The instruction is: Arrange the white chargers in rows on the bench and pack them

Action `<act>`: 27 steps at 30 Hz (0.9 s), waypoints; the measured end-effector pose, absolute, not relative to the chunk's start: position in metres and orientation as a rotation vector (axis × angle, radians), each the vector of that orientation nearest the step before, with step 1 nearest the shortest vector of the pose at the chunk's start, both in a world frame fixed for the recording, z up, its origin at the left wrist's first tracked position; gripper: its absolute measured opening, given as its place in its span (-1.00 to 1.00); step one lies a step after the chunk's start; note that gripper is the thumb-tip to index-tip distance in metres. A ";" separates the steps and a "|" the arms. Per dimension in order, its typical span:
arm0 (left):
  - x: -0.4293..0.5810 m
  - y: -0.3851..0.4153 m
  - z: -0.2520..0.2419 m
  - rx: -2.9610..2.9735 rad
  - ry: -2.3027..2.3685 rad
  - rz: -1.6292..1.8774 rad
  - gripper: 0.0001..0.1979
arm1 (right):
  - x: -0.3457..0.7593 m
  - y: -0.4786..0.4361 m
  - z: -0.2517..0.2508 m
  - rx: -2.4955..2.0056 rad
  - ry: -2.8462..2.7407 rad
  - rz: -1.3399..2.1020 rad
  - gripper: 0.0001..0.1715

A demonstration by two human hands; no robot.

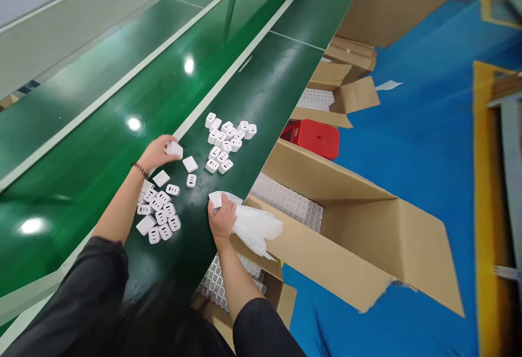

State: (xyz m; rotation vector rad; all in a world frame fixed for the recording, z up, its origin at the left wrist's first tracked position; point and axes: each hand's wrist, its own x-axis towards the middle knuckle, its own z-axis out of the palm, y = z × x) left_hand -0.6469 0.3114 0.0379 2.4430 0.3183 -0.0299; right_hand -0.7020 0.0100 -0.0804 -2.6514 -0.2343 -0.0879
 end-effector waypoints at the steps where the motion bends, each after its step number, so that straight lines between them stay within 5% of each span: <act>1: -0.665 0.297 0.042 2.438 0.195 -0.090 -0.50 | -0.702 0.010 -0.080 -2.650 -0.238 -0.093 -0.31; 4: -0.715 0.250 0.042 2.566 -0.250 -0.326 -0.60 | -0.703 0.011 -0.080 -2.645 -0.252 -0.117 -0.31; 9: -0.732 0.217 0.036 2.612 -0.359 -0.384 -0.58 | -0.702 0.012 -0.084 -2.640 -0.260 -0.171 -0.38; 15: -0.596 0.224 0.057 2.694 -0.130 -0.076 -0.45 | -0.703 0.012 -0.087 -2.659 -0.276 -0.207 -0.39; 20: -0.466 0.207 0.042 2.708 0.039 -0.222 -0.34 | -0.703 0.011 -0.087 -2.684 -0.276 -0.226 -0.40; 27: -0.452 0.209 0.010 2.746 0.006 -0.288 -0.36 | -0.702 0.011 -0.086 -2.686 -0.257 -0.179 -0.40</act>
